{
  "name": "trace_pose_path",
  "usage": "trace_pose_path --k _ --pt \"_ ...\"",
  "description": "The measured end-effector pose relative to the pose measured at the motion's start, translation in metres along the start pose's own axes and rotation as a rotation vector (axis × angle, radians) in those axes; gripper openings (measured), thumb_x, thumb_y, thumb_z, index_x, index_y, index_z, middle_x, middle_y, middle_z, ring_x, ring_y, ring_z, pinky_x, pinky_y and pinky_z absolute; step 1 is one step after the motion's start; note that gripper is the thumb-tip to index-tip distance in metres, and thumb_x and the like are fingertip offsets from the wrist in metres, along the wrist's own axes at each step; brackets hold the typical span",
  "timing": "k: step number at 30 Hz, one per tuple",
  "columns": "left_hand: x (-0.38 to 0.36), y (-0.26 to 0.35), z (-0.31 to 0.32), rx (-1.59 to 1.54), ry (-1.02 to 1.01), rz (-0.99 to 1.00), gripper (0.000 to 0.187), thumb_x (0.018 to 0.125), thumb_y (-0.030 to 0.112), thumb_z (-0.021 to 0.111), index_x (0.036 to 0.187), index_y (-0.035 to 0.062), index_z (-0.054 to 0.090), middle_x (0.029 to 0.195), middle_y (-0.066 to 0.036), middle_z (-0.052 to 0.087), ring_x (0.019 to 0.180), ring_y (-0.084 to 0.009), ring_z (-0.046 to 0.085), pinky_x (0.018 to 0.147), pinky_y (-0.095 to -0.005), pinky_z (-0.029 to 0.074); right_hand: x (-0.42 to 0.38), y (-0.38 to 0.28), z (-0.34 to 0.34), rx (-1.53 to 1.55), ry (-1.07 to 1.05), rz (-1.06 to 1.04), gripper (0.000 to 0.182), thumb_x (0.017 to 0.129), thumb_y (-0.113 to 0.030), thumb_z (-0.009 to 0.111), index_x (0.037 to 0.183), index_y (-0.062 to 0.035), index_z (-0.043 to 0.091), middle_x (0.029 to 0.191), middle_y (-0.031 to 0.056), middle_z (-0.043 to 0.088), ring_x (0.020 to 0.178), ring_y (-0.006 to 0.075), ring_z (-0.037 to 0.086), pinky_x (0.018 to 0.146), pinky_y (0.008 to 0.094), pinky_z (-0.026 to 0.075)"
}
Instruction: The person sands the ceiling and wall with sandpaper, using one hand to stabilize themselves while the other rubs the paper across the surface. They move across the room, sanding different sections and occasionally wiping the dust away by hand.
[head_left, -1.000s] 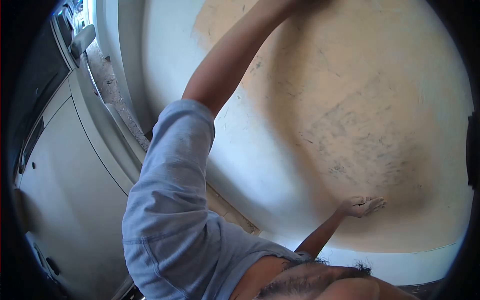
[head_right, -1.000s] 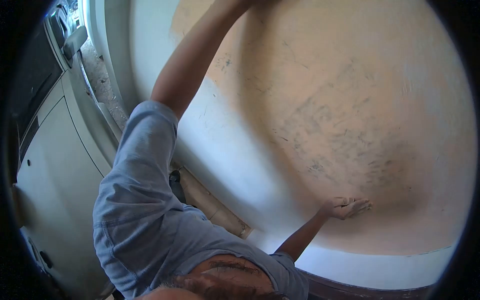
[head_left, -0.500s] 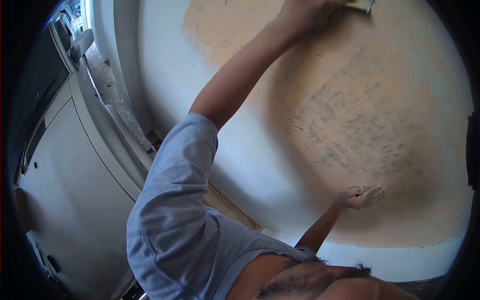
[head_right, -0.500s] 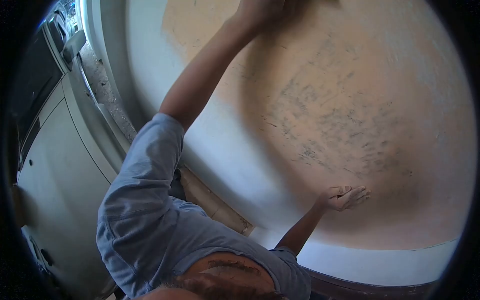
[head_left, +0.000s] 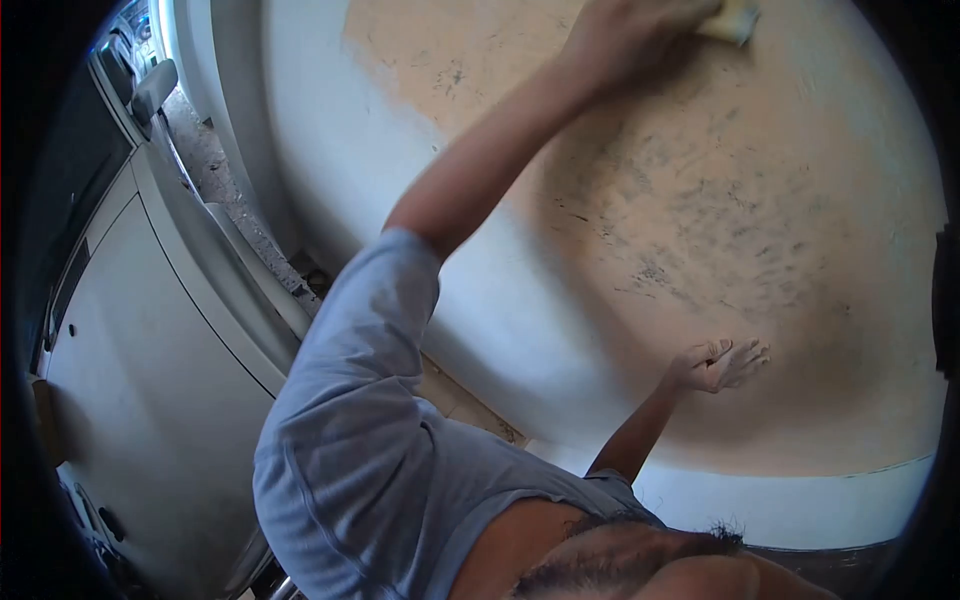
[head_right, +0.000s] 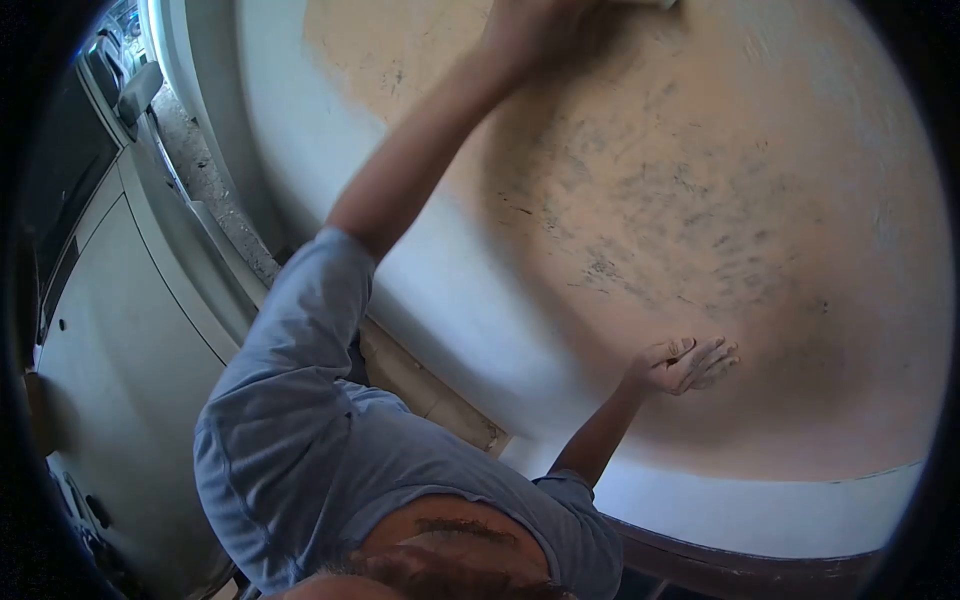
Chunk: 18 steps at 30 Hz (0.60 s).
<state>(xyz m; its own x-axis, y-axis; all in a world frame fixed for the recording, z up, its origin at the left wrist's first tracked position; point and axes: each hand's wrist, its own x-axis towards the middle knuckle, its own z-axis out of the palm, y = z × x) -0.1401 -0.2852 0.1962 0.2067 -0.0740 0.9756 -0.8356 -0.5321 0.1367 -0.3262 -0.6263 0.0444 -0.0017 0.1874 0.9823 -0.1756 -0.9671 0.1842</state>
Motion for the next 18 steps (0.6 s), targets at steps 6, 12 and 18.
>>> trace_pose_path --k 6,12,18 --pt "-0.111 0.031 0.036 0.064 0.234 0.035 0.05 0.078 0.008 0.065 0.127 0.0089 0.056 0.132 -0.012 0.057 0.122 -0.0346 0.053 0.108 -0.0475 0.037 0.0 -0.002 0.0 -0.005 -0.015 0.031 0.043 0.098 -0.023 0.044 0.128 0.0066 0.054 0.137 0.0224 0.05 0.132 0.0422 0.042 0.107 0.0514 0.031" --pt "-0.243 0.039 0.084 0.074 0.274 -0.101 0.03 0.08 0.002 0.062 0.11 0.0011 0.066 0.113 -0.018 0.066 0.111 -0.0342 0.062 0.103 -0.0512 0.042 0.004 -0.007 0.005 0.018 0.026 0.024 0.043 0.097 -0.022 0.043 0.128 0.0059 0.054 0.136 0.0219 0.052 0.131 0.0415 0.043 0.106 0.0513 0.032" --pt "0.029 0.008 -0.001 0.042 0.378 0.194 0.041 0.089 -0.001 0.047 0.129 -0.0007 0.052 0.137 -0.019 0.05 0.132 -0.0319 0.043 0.113 -0.0414 0.032 0.003 -0.004 0.004 -0.013 -0.025 0.046 0.043 0.097 -0.022 0.044 0.127 0.0069 0.055 0.135 0.0219 0.052 0.13 0.042 0.043 0.107 0.0528 0.031"
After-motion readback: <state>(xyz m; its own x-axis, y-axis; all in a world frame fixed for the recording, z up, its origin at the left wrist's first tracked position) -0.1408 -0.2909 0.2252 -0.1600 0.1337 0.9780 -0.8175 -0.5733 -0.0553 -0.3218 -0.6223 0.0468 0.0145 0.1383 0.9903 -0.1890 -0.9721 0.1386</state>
